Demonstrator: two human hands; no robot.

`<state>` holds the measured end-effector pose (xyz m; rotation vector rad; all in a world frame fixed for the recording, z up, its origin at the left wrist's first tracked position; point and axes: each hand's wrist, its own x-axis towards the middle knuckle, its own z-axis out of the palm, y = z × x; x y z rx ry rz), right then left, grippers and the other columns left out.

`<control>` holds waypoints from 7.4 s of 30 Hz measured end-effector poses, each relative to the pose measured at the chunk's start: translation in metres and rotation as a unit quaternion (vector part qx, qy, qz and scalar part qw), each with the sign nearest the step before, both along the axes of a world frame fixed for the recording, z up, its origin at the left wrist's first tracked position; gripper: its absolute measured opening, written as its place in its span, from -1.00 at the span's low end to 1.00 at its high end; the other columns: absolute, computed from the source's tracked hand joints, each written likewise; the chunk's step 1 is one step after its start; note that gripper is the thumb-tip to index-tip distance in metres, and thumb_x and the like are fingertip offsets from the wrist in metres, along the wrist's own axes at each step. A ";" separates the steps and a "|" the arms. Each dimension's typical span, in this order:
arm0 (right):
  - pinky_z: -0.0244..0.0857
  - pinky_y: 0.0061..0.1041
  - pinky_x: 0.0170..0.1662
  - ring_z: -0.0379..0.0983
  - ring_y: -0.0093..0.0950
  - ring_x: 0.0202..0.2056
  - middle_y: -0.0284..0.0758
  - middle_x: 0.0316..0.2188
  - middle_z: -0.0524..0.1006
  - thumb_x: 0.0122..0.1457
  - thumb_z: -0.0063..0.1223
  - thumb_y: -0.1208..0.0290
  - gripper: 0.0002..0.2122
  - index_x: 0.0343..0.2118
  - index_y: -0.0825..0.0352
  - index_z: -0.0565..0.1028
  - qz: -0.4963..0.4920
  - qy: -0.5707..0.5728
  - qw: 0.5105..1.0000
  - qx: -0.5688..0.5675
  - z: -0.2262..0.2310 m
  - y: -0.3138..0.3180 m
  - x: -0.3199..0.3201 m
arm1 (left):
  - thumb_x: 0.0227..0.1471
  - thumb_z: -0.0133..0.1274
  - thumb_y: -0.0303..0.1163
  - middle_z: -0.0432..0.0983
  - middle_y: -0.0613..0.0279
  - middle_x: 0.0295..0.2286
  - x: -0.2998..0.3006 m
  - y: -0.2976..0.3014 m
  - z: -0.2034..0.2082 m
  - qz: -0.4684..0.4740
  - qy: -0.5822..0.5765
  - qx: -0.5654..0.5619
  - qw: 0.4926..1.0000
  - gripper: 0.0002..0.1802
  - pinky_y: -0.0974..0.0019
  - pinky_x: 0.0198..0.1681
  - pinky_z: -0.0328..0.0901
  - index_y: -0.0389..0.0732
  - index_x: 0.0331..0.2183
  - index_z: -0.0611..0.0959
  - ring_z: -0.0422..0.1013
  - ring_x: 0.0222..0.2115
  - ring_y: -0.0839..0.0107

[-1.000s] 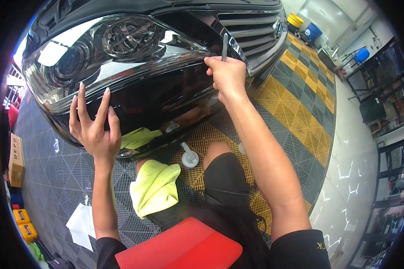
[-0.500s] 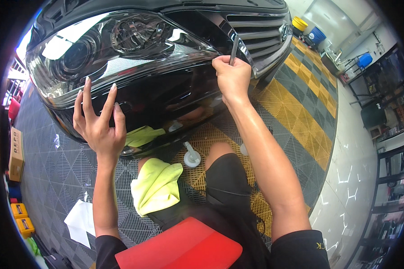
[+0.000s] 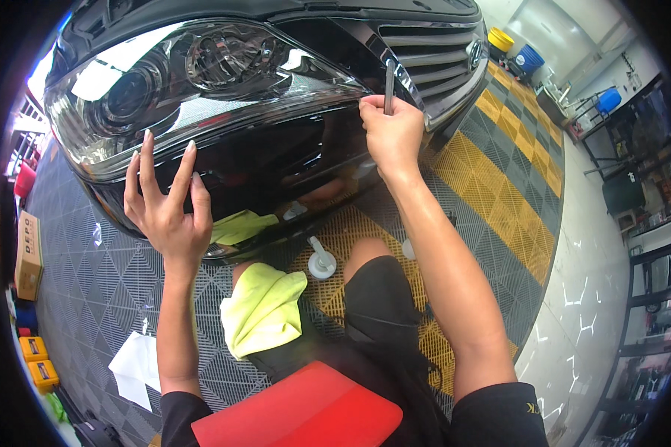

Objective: The person applies a protective film to the car's headlight. They wipe the surface with a cloth, use a heat gun to warm the film, and smooth it with a squeegee. The person trims excess film with a blade and continues wiping the area.

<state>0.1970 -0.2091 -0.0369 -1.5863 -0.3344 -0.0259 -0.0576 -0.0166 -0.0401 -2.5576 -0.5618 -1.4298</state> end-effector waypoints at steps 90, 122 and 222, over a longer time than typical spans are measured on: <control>0.20 -0.58 -0.51 0.33 -0.73 -0.59 -0.49 -0.62 0.53 0.12 0.23 0.49 -0.90 -0.46 0.41 0.64 0.036 0.012 0.996 -0.081 0.015 -0.013 -0.021 | -0.01 0.21 -0.26 0.36 0.13 0.29 0.003 -0.023 0.009 -0.006 -0.008 0.008 1.000 -0.55 0.13 0.29 0.00 0.17 -0.01 0.78 0.22 0.26 0.10; 0.32 -0.56 -0.47 0.42 -0.68 -0.59 -0.45 -0.63 0.53 0.12 0.40 0.48 -0.84 -0.39 0.40 0.58 -0.007 -0.094 0.996 0.004 -0.006 0.000 -0.011 | -0.06 0.27 -0.48 0.59 0.34 -0.19 0.064 -0.038 0.022 -0.182 -0.111 -0.025 0.977 -0.74 0.19 0.06 0.16 -0.05 -0.24 0.78 0.39 -0.09 0.26; 0.28 -0.39 -0.47 0.40 -0.40 -0.64 -0.24 -0.69 0.50 0.18 0.36 0.23 -0.69 -0.49 0.40 0.56 0.148 -0.258 0.952 -0.073 0.053 0.023 -0.051 | -0.01 0.36 -0.37 0.60 0.41 -0.27 -0.023 -0.018 0.035 -0.084 -0.010 0.001 0.996 -0.87 0.16 0.03 0.16 -0.08 -0.36 0.72 0.42 -0.08 0.26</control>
